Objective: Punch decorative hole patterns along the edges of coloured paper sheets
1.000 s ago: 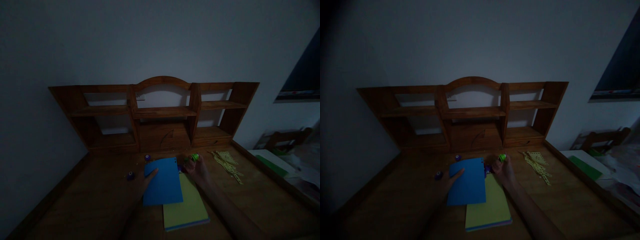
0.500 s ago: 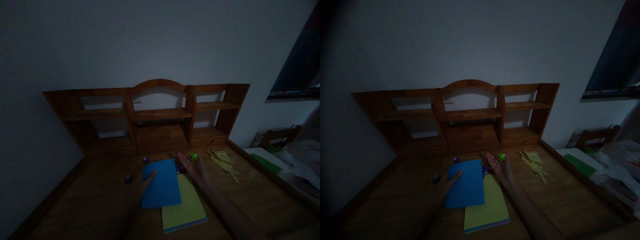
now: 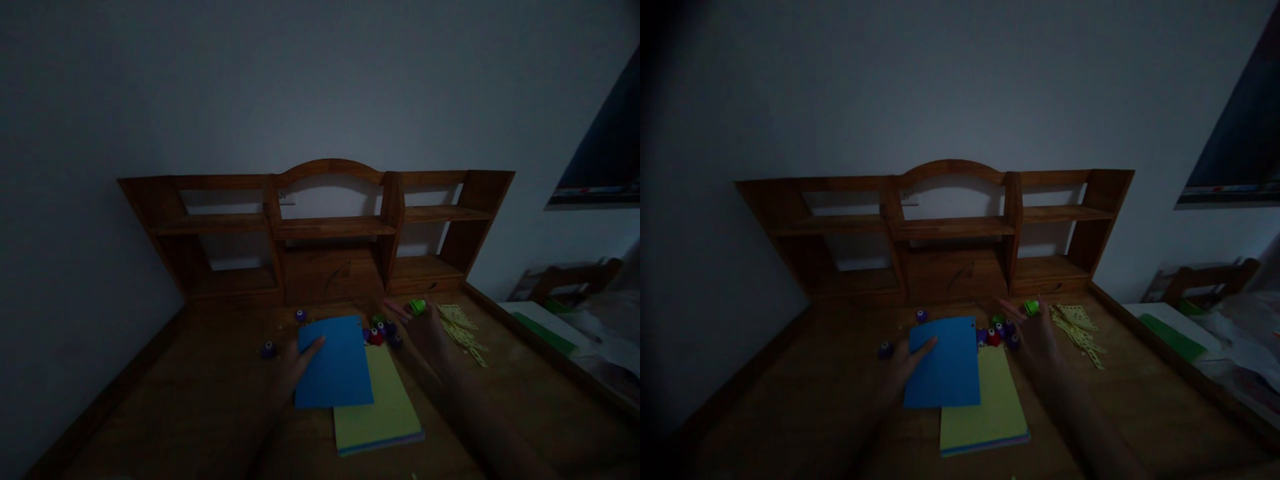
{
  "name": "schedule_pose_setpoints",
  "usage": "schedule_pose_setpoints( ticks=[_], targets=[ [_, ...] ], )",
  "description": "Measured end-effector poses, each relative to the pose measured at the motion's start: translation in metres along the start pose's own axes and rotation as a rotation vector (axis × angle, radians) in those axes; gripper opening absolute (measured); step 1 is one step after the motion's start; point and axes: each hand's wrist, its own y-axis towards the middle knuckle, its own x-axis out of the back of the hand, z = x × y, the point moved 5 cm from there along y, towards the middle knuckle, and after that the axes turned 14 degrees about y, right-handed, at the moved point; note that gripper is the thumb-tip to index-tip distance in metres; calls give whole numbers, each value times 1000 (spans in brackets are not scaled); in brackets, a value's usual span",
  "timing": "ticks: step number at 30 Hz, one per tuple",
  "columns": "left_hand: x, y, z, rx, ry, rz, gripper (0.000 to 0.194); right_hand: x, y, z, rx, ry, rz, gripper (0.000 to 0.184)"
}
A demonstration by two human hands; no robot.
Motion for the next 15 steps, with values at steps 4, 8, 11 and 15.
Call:
schedule_pose_setpoints(
  ticks=[4, 8, 11, 15],
  targets=[
    [-5, -1, -2, -61, -20, 36, 47, 11, -6, 15, 95, -156, -9, 46],
    [-6, -1, -2, -63, -30, 42, 42, 26, -13, 32, 148, -314, -59, 46],
    [-4, 0, -1, -61, -46, 31, 44, 40, -20, 55, 303, -659, -162, 42],
    [5, 6, 11, 21, -164, -85, 51, 53, -26, 69, 398, -1343, -166, 36]
  ],
)
